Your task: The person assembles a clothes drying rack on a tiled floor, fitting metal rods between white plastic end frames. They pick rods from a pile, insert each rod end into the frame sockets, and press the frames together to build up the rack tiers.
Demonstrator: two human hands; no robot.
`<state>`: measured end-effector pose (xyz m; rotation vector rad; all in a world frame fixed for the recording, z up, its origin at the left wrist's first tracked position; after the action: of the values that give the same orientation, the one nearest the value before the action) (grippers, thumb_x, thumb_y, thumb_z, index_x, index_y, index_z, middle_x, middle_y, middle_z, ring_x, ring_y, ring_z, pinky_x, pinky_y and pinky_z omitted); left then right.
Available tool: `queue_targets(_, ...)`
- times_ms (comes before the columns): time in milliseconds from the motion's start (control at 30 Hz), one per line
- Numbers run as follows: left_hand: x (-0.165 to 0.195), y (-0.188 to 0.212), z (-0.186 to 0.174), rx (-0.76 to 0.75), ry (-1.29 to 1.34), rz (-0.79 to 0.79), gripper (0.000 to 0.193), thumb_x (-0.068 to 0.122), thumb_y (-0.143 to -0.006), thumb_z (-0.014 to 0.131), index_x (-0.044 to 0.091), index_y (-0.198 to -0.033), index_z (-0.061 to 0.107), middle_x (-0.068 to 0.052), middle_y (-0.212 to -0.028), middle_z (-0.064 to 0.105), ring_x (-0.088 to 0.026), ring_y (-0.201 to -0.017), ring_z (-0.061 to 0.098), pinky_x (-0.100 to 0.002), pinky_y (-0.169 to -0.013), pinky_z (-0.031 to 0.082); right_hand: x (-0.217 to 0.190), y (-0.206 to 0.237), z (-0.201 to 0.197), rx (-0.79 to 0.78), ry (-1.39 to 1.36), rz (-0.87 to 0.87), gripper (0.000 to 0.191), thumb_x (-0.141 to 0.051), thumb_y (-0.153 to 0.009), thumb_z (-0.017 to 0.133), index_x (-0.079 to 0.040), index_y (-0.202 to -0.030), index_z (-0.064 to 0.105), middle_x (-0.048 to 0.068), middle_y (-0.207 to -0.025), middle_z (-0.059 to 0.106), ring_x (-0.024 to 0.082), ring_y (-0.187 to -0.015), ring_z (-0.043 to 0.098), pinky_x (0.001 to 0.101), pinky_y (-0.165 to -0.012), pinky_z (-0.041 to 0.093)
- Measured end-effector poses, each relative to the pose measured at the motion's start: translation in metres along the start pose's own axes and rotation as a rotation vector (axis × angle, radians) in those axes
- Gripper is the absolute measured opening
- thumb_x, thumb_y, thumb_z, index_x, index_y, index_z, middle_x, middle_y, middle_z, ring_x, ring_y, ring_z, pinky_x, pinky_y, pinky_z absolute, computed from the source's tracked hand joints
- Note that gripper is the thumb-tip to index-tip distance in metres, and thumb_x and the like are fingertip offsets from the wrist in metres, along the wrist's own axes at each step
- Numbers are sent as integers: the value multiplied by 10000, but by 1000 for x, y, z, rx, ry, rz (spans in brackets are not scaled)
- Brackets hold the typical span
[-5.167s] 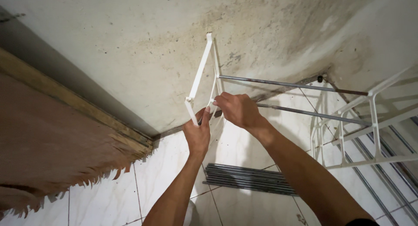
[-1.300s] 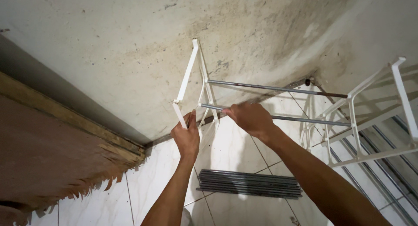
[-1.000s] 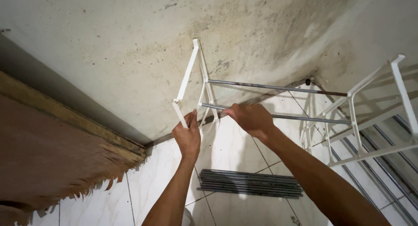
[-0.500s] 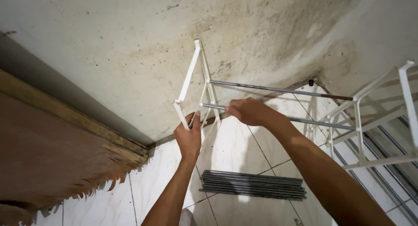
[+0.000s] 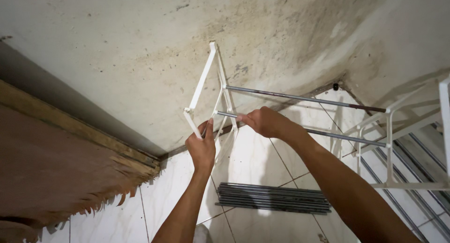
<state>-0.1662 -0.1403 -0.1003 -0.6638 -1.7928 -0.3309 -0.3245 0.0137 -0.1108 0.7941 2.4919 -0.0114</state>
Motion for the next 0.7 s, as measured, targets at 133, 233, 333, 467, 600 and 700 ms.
queue_targets(133, -4, 0, 1, -15, 33, -29, 434, 359, -959, 690, -44, -1111, 742, -179, -928, 788, -194, -785, 742, -345, -739, 573, 1, 5, 1, 29, 33, 63, 647, -579, -1042, 339, -76, -974, 740, 222, -798, 684, 448, -763, 644, 522, -759, 509)
queue_targets(233, -5, -1, -2, -8, 33, -17, 429, 350, -953, 693, -47, -1106, 747, -185, -914, 796, -205, -769, 723, -354, -728, 568, 4, 6, 1, 14, -59, 65, 635, -567, -1016, 343, -71, -955, 734, 197, -759, 696, 421, -763, 655, 504, -763, 511)
queue_targets(333, -1, -1, -4, 0, -23, 17, 420, 355, -962, 684, -34, -1104, 758, -190, -906, 788, -200, -765, 726, -350, -735, 559, 10, 2, 2, -63, -123, 51, 720, -585, -1051, 282, -50, -865, 727, 144, -791, 702, 376, -791, 663, 465, -790, 503)
queue_targets(467, -5, -1, -5, -16, -49, -77, 413, 356, -961, 679, -17, -1117, 765, -213, -835, 779, -258, -731, 691, -378, -711, 549, 11, 1, 6, -146, -188, 85, 749, -585, -1044, 309, -6, -798, 715, 213, -715, 670, 390, -742, 663, 457, -744, 522)
queue_targets(600, 0, -2, -5, 6, -18, -21, 417, 357, -964, 672, -26, -1104, 759, -189, -880, 783, -221, -771, 734, -357, -751, 560, 6, 7, -2, -61, -103, 133, 741, -599, -1042, 354, 18, -837, 709, 276, -740, 671, 446, -727, 646, 494, -749, 515)
queue_targets(700, -1, -2, -4, 17, -9, -18, 423, 354, -962, 680, -40, -1099, 752, -190, -901, 784, -217, -781, 733, -357, -760, 561, -1, 13, -7, -8, -48, 118, 708, -595, -1046, 354, -23, -896, 744, 288, -786, 685, 465, -752, 654, 513, -771, 519)
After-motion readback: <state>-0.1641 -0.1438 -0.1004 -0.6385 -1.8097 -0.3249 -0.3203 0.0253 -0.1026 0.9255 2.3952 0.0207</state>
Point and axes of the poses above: each hand's wrist, its own y-axis away from the middle knuckle, its own z-axis out of the palm, x = y × z, the point moved 7 cm from there along -y, towards the middle knuckle
